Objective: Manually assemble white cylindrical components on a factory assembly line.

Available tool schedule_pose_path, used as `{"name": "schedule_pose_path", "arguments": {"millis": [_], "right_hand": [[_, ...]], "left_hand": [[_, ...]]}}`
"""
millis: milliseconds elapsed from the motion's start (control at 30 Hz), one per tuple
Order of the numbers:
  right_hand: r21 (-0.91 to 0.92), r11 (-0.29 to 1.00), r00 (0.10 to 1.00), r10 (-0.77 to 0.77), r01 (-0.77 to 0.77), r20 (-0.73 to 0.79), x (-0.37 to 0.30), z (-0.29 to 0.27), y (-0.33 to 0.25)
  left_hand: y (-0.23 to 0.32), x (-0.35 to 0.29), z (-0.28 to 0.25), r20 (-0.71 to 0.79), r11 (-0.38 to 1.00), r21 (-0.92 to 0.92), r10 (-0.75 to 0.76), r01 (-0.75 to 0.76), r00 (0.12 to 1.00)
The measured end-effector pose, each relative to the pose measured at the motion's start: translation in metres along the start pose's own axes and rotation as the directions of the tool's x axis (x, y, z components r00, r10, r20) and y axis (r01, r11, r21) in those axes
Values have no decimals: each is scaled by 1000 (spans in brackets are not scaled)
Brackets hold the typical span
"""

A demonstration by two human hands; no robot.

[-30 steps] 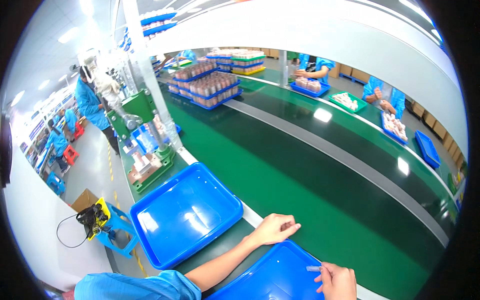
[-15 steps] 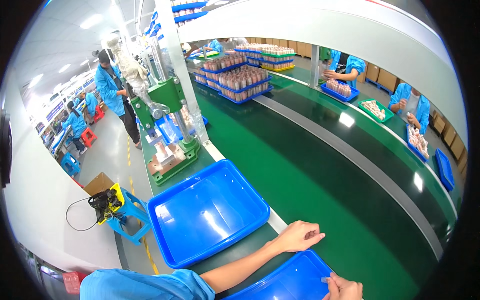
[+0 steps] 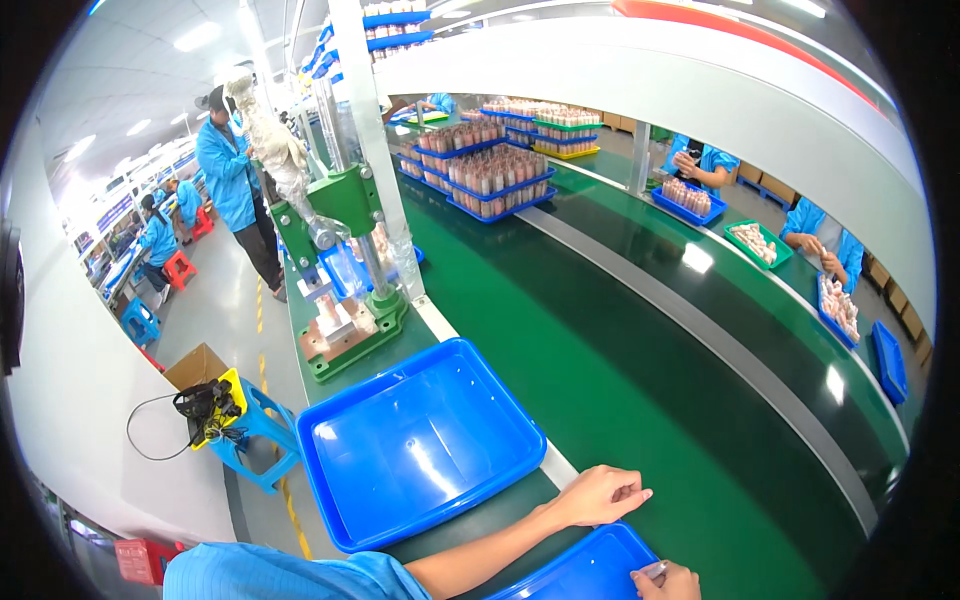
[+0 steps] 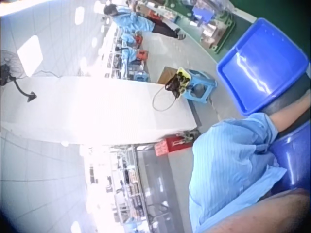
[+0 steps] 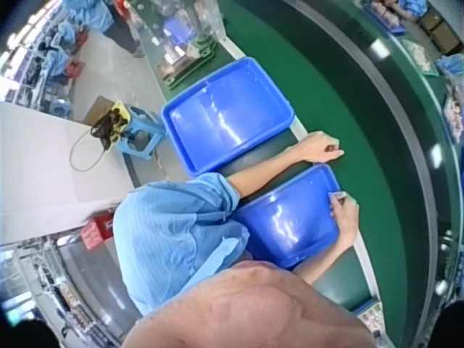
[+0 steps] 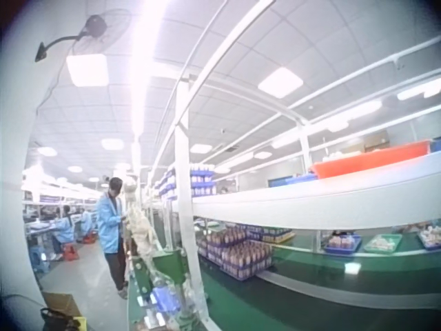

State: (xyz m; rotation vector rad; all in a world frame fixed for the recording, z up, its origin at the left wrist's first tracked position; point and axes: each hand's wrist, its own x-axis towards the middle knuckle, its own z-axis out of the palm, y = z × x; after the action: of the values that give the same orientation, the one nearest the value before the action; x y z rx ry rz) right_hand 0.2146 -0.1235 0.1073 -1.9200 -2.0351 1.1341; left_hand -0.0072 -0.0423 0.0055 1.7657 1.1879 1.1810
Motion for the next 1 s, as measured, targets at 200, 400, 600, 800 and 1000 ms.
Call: {"name": "schedule_pose_path", "arguments": {"millis": [200, 400, 600, 800, 1000], "right_hand": [[8, 1000, 1000, -20, 20, 16, 7, 5, 11], [-95, 994, 996, -66, 60, -64, 4, 5, 10], [-94, 980, 980, -183, 175, -78, -11, -1, -16], [-237, 954, 983, -181, 182, 23, 5, 26, 1], [-197, 968, 968, -111, 157, 224, 3, 36, -26]], "left_hand": [[-3, -1, -1, -8, 1000, 7, 0, 0, 1000], [0, 0, 2, -13, 1000, -2, 11, -11, 1000], [-5, 2, 4, -4, 1000, 14, 19, -19, 1000], [2, -1, 1, 10, 1000, 22, -16, 16, 1000], [-1, 1, 4, -7, 999, 29, 15, -15, 1000]]}}
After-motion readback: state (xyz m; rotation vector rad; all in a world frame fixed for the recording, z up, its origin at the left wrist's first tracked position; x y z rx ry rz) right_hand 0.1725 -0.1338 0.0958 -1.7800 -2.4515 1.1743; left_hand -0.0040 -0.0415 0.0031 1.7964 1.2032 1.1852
